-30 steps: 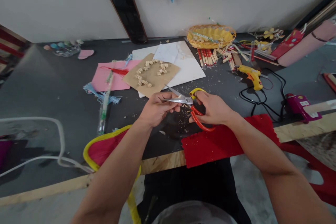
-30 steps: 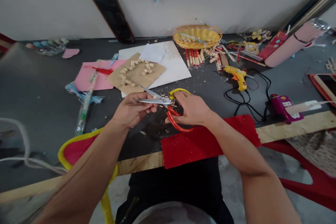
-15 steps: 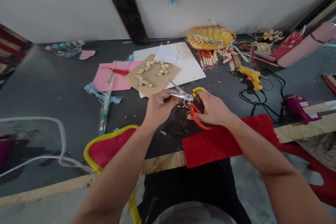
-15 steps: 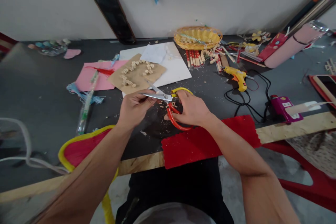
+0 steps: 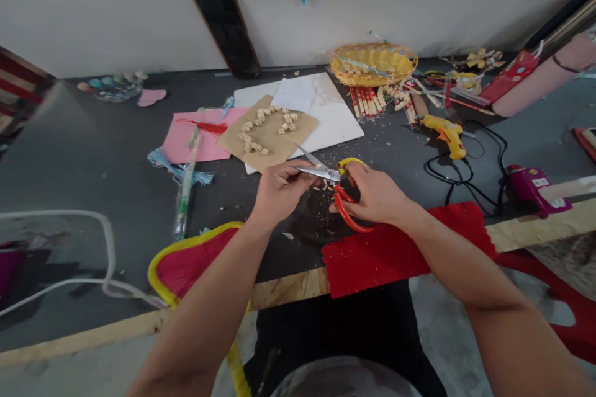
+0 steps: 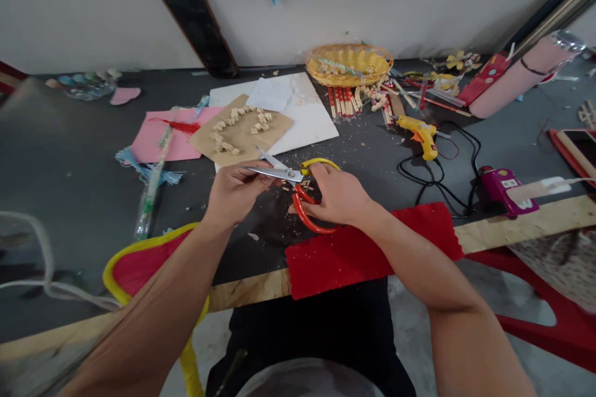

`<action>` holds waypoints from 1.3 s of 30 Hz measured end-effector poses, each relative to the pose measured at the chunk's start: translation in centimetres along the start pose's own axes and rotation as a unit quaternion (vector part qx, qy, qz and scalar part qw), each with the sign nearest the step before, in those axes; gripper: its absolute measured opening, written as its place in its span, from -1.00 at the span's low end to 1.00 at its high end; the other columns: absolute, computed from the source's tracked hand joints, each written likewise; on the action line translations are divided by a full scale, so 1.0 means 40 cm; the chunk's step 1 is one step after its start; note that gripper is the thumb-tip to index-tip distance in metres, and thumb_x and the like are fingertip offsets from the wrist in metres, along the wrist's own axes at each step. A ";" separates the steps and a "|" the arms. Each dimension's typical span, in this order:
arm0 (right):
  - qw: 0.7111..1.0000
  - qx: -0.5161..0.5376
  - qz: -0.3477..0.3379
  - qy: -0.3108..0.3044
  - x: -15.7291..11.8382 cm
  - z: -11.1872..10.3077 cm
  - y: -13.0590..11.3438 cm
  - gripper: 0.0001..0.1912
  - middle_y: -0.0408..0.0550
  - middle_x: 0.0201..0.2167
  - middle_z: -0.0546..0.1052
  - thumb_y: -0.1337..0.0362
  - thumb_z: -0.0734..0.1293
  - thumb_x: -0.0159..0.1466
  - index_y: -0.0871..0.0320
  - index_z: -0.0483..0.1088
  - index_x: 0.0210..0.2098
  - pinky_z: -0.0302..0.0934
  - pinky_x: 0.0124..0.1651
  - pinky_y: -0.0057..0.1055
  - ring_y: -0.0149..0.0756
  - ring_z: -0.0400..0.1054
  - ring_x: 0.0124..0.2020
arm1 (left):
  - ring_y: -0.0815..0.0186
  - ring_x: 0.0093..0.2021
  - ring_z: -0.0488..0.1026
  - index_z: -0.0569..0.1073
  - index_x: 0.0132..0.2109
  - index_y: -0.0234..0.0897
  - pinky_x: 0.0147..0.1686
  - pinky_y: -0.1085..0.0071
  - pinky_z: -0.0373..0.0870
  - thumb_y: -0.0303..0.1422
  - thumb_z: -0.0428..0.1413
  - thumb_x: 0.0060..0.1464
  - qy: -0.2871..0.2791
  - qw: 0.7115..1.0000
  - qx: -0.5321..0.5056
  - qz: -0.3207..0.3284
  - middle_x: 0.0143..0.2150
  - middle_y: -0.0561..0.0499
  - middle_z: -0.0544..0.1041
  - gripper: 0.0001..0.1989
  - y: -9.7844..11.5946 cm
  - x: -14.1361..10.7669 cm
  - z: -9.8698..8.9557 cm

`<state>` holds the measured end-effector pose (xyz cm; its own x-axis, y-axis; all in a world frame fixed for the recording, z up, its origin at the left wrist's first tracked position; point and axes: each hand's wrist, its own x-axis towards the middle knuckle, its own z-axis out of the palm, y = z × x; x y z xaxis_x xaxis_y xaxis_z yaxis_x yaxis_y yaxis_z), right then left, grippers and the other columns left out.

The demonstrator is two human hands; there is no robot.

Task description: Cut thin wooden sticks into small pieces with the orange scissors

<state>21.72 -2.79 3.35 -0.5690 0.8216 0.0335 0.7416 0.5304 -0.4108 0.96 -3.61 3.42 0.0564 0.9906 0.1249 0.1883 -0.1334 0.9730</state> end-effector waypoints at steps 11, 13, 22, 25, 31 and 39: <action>0.996 0.003 0.070 0.063 0.004 0.004 0.008 -0.54 -0.08 -0.44 0.47 -0.13 0.28 0.19 0.13 0.22 -0.18 0.02 -0.42 -0.38 -0.20 0.39 -0.41 | 0.42 -0.50 0.37 0.58 -0.34 -0.30 -0.49 0.51 0.28 -0.19 0.19 0.08 -0.020 0.999 -0.022 -0.017 -0.46 -0.02 0.57 -0.76 -0.003 -0.005 -0.003; 0.993 0.009 0.087 0.078 0.011 0.003 0.025 -0.52 -0.07 -0.42 0.46 -0.14 0.28 0.17 0.12 0.22 -0.19 0.05 -0.41 -0.37 -0.19 0.38 -0.40 | 0.42 -0.47 0.39 0.58 -0.32 -0.30 -0.46 0.51 0.31 -0.22 0.17 0.09 -0.017 0.999 -0.024 -0.023 -0.42 -0.03 0.59 -0.77 -0.007 -0.001 0.000; 0.983 -0.013 0.128 0.131 0.028 0.007 0.089 -0.59 0.02 -0.28 0.46 -0.04 0.32 0.15 0.11 0.25 -0.18 0.21 -0.35 -0.27 -0.10 0.39 -0.28 | 0.34 -0.37 0.47 0.60 -0.25 -0.32 -0.43 0.46 0.34 -0.22 0.25 -0.03 0.019 0.997 -0.043 -0.064 -0.35 -0.07 0.62 -0.75 -0.017 0.012 0.007; 0.980 -0.042 0.133 0.143 0.029 0.000 0.120 -0.63 0.14 -0.18 0.45 0.10 0.33 0.16 0.17 0.27 -0.12 0.27 -0.14 -0.12 0.02 0.37 -0.10 | 0.38 -0.44 0.43 0.60 -0.29 -0.31 -0.45 0.47 0.31 -0.24 0.28 -0.08 0.036 0.996 -0.047 -0.072 -0.40 -0.03 0.61 -0.77 -0.020 0.016 0.005; 0.976 -0.110 0.163 0.093 0.030 -0.006 0.147 -0.51 0.29 -0.10 0.45 0.13 0.34 0.19 0.34 0.29 0.00 0.16 0.12 0.08 0.14 0.32 0.04 | 0.46 -0.53 0.32 0.58 -0.37 -0.30 -0.52 0.49 0.23 -0.24 0.30 -0.12 0.060 0.994 -0.053 -0.076 -0.50 0.04 0.55 -0.78 -0.026 0.021 0.003; 0.980 -0.101 0.156 0.072 0.019 -0.020 0.149 -0.47 0.34 0.00 0.43 0.06 0.31 0.21 0.36 0.34 0.01 0.21 0.10 -0.01 0.13 0.28 0.11 | 0.41 -0.46 0.39 0.57 -0.33 -0.32 -0.46 0.48 0.28 -0.20 0.34 -0.21 0.061 0.991 -0.090 -0.079 -0.47 0.01 0.55 -0.69 -0.043 0.029 0.002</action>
<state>25.98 1.17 1.68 -0.2584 0.9635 0.0696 0.9346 0.2676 -0.2342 0.80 -2.25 1.88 -0.0807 0.9966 -0.0190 0.0070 0.0196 0.9998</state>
